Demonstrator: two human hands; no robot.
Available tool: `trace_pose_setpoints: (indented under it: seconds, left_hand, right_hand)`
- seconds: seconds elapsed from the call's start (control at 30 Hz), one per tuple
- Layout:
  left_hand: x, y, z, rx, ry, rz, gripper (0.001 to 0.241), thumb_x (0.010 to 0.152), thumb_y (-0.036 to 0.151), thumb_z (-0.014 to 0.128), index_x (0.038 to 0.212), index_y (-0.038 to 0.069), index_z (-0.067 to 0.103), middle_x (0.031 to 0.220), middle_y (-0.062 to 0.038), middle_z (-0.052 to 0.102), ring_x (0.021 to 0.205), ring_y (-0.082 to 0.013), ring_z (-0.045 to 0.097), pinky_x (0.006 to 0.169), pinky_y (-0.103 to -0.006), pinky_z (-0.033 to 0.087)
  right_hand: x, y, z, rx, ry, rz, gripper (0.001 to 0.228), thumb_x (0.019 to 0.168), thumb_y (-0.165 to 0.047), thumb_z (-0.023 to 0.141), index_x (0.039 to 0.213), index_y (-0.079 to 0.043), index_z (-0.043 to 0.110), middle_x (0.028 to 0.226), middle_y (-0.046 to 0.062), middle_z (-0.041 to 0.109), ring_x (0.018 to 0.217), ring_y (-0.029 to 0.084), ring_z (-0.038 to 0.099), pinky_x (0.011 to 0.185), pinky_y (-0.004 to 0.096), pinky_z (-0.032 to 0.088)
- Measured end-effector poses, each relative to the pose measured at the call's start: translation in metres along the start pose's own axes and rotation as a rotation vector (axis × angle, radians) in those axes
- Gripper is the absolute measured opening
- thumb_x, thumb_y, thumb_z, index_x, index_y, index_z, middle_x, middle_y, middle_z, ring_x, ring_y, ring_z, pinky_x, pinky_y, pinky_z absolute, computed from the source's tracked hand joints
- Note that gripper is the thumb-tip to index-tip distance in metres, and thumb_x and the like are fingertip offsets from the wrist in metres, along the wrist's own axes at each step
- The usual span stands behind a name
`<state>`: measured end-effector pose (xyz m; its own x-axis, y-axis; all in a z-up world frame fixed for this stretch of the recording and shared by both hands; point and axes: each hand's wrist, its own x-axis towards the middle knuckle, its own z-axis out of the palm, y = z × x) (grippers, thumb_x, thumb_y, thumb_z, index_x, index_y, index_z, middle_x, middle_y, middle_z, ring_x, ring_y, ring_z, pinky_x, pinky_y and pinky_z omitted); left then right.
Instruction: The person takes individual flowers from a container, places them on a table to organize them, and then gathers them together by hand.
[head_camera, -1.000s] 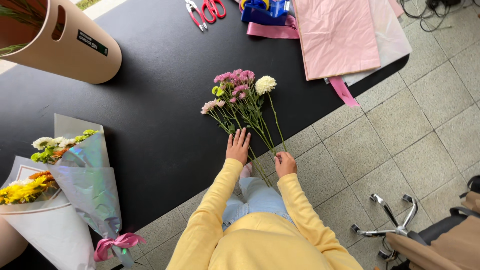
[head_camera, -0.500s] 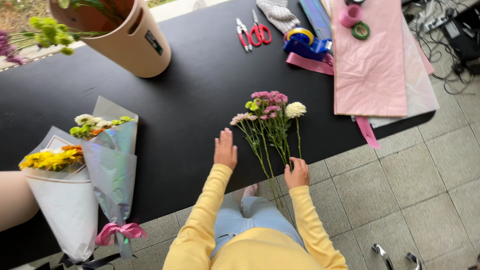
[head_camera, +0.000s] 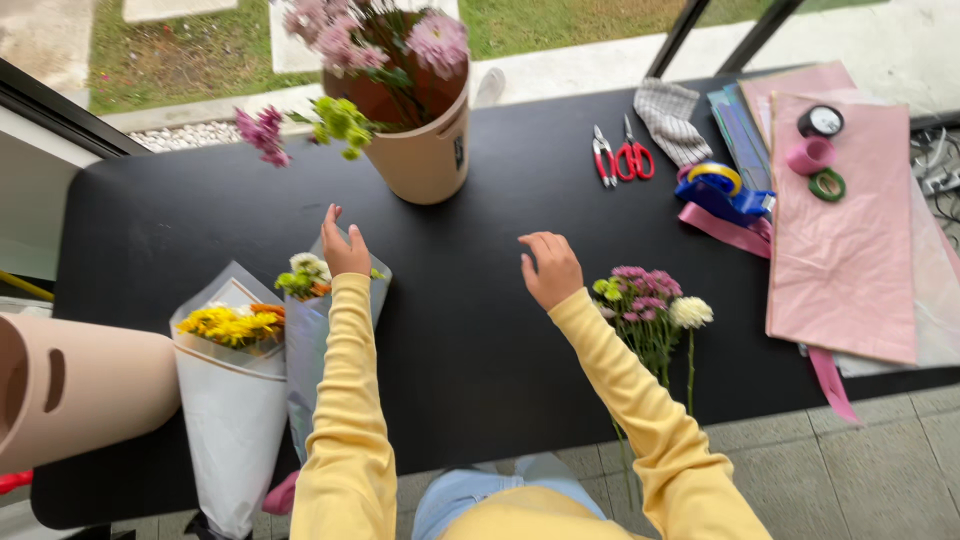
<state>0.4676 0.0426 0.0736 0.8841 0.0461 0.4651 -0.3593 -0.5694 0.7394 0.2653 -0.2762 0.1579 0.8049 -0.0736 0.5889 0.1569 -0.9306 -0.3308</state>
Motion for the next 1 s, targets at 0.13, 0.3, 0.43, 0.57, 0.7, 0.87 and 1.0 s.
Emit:
trace_pose_setpoints:
  seconds: [0.13,0.3,0.43,0.57,0.7,0.87,1.0]
  left_hand:
    - [0.076,-0.014,0.000,-0.013,0.018,0.079,0.053,0.088,0.005,0.059,0.139,0.009,0.046,0.128,-0.008,0.058,0.124,-0.0267,0.052,0.106,-0.0407,0.040]
    - [0.135,-0.024,0.022,0.260,-0.197,-0.166,0.070,0.089,0.038,0.065,0.136,-0.009,0.044,0.131,-0.035,0.050,0.128,-0.0444,0.047,0.112,-0.0510,0.033]
    - [0.153,0.041,0.001,-0.113,-0.204,-0.040,0.067,0.081,0.014,0.068,0.143,0.016,0.043,0.136,-0.020,0.052,0.129,-0.0375,0.046,0.112,-0.0502,0.034]
    - [0.158,0.036,0.016,-0.518,-0.241,0.084,0.052,0.080,0.012,0.074,0.129,0.014,0.056,0.130,-0.011,0.058,0.126,-0.0318,0.050,0.108,-0.0455,0.037]
    - [0.162,0.011,0.037,-0.512,-0.187,0.243,0.033,0.078,0.004,0.068,0.109,0.013,0.068,0.123,-0.006,0.064,0.122,-0.0284,0.054,0.105,-0.0441,0.039]
    - [0.154,0.008,0.040,-0.408,-0.155,0.133,0.019,0.086,0.011,0.071,0.105,0.014,0.069,0.113,-0.005,0.068,0.116,-0.0272,0.058,0.101,-0.0457,0.043]
    - [0.143,-0.008,0.058,-0.338,-0.182,-0.157,0.041,0.086,0.035,0.073,0.120,0.013,0.063,0.125,-0.013,0.062,0.126,-0.0340,0.050,0.110,-0.0540,0.032]
  right_hand:
    - [0.100,-0.034,0.050,-0.006,0.004,-0.139,0.035,0.081,-0.014,0.062,0.116,-0.014,0.060,0.100,0.003,0.061,0.097,0.023,0.060,0.088,0.034,0.046]
    - [0.186,-0.075,0.113,-0.115,0.073,-0.196,0.052,0.084,-0.024,0.064,0.133,-0.014,0.051,0.121,0.006,0.060,0.115,0.025,0.054,0.097,0.037,0.041]
    - [0.214,-0.085,0.153,-0.144,0.048,-0.151,0.070,0.074,-0.022,0.069,0.139,-0.015,0.045,0.130,0.004,0.057,0.123,0.024,0.049,0.103,0.037,0.035]
    - [0.221,-0.083,0.171,-0.023,-0.075,-0.066,0.058,0.072,-0.004,0.061,0.128,-0.016,0.054,0.112,0.002,0.066,0.119,0.022,0.052,0.107,0.038,0.030]
    - [0.205,-0.038,0.209,0.171,-0.102,-0.013,0.047,0.077,0.011,0.053,0.119,-0.009,0.061,0.109,0.007,0.068,0.109,0.025,0.062,0.101,0.033,0.043]
    - [0.207,-0.058,0.155,0.184,0.121,0.000,0.020,0.084,0.002,0.064,0.103,-0.003,0.065,0.094,0.015,0.067,0.092,0.032,0.065,0.082,0.040,0.051]
    - [0.179,-0.012,0.159,0.379,0.336,0.126,0.009,0.086,0.003,0.062,0.093,0.000,0.064,0.083,0.017,0.066,0.080,0.037,0.067,0.064,0.041,0.058]
